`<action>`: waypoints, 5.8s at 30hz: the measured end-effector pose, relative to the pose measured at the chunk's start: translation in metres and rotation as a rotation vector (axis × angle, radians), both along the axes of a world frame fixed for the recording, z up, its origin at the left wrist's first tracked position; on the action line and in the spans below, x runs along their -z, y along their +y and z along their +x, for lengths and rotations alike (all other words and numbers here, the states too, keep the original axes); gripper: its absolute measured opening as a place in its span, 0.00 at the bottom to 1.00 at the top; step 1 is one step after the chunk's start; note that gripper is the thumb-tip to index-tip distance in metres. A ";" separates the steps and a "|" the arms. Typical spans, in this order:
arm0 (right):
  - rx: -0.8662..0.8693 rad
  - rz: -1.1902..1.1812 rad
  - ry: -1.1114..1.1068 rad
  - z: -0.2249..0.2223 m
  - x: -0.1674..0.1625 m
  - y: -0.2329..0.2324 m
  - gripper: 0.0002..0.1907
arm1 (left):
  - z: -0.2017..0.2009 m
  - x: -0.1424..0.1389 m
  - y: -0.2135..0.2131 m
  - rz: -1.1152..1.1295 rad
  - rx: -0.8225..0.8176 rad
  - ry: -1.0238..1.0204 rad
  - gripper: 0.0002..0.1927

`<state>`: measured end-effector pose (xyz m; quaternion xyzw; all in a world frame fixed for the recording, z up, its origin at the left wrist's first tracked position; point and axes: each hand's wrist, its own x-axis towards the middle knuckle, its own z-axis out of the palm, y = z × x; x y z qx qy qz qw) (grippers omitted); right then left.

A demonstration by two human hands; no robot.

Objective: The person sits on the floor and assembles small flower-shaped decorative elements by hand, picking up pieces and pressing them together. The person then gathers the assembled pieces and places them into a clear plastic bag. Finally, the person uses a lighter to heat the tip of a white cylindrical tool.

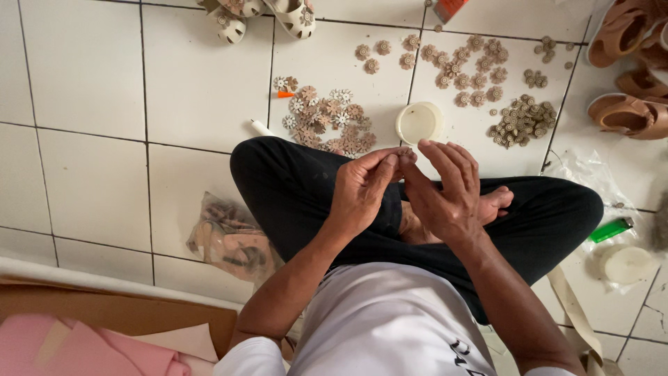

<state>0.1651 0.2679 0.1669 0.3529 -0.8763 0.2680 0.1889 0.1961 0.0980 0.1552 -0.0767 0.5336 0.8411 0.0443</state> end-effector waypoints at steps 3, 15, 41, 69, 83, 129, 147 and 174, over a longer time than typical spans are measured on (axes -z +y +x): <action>0.003 -0.012 0.010 0.003 0.007 0.002 0.15 | 0.000 0.002 0.001 -0.114 -0.007 -0.024 0.16; 0.622 -0.192 -0.546 -0.073 0.123 0.146 0.25 | -0.001 0.012 0.006 0.014 0.007 -0.216 0.16; 0.422 -0.921 -0.819 -0.022 0.008 0.113 0.22 | -0.009 0.004 0.035 0.087 0.070 -0.187 0.17; 0.253 -1.027 -0.692 0.050 -0.049 0.120 0.23 | 0.005 -0.029 0.079 0.085 0.190 -0.053 0.15; 0.272 -0.511 -0.239 0.049 -0.036 0.084 0.25 | 0.012 -0.041 0.086 0.025 0.249 0.000 0.18; 0.228 -0.379 -0.061 0.064 -0.036 0.089 0.19 | 0.013 -0.035 0.072 0.279 0.241 -0.181 0.19; 0.559 -0.427 -0.451 0.031 0.102 0.109 0.22 | -0.060 0.085 0.004 0.052 -0.082 -0.375 0.16; 0.652 -0.464 -0.556 0.002 0.129 0.107 0.19 | -0.172 0.177 0.005 -1.035 0.006 -0.236 0.30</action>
